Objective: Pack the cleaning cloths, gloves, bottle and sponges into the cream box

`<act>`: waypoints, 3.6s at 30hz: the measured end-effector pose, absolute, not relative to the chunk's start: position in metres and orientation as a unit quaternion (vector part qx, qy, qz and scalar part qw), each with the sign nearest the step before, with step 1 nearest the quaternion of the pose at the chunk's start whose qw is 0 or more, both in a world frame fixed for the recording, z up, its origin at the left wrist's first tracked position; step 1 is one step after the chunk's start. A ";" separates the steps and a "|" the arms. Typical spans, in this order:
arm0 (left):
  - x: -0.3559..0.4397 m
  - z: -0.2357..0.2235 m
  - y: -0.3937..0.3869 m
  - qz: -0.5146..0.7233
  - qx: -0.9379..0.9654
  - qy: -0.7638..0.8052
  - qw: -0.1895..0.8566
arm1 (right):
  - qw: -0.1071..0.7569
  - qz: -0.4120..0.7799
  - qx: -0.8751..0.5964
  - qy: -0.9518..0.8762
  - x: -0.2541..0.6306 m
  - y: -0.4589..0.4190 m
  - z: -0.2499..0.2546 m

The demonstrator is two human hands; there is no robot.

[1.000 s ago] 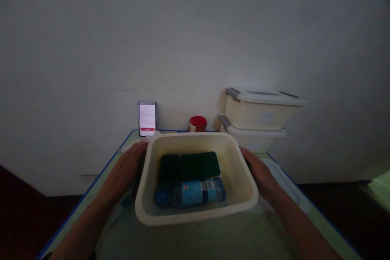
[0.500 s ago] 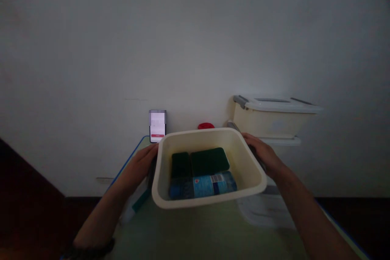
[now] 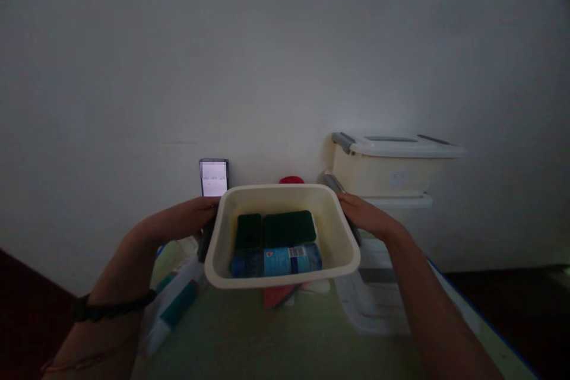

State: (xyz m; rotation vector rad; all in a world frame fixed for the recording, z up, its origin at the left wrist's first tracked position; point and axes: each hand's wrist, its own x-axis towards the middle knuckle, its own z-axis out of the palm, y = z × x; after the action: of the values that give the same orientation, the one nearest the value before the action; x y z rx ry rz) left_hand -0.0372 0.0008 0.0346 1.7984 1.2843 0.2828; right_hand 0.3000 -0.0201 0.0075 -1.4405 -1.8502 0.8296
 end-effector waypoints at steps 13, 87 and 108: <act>-0.044 0.028 0.005 0.117 0.760 0.525 0.364 | 0.266 0.297 -0.540 -0.741 0.308 -0.012 0.004; -0.019 0.021 0.000 0.182 0.811 0.497 0.248 | -0.132 0.118 -0.614 -0.769 0.360 -0.111 -0.036; -0.008 0.059 -0.040 0.372 0.793 0.263 0.405 | 0.208 0.117 -0.515 -0.824 0.297 -0.125 0.093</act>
State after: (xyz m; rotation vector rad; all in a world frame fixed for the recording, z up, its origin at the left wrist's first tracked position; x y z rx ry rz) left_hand -0.0079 -0.0402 0.0585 2.0013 0.6634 0.9383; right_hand 0.2967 -0.1254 0.0929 -1.4320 -2.2921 0.3252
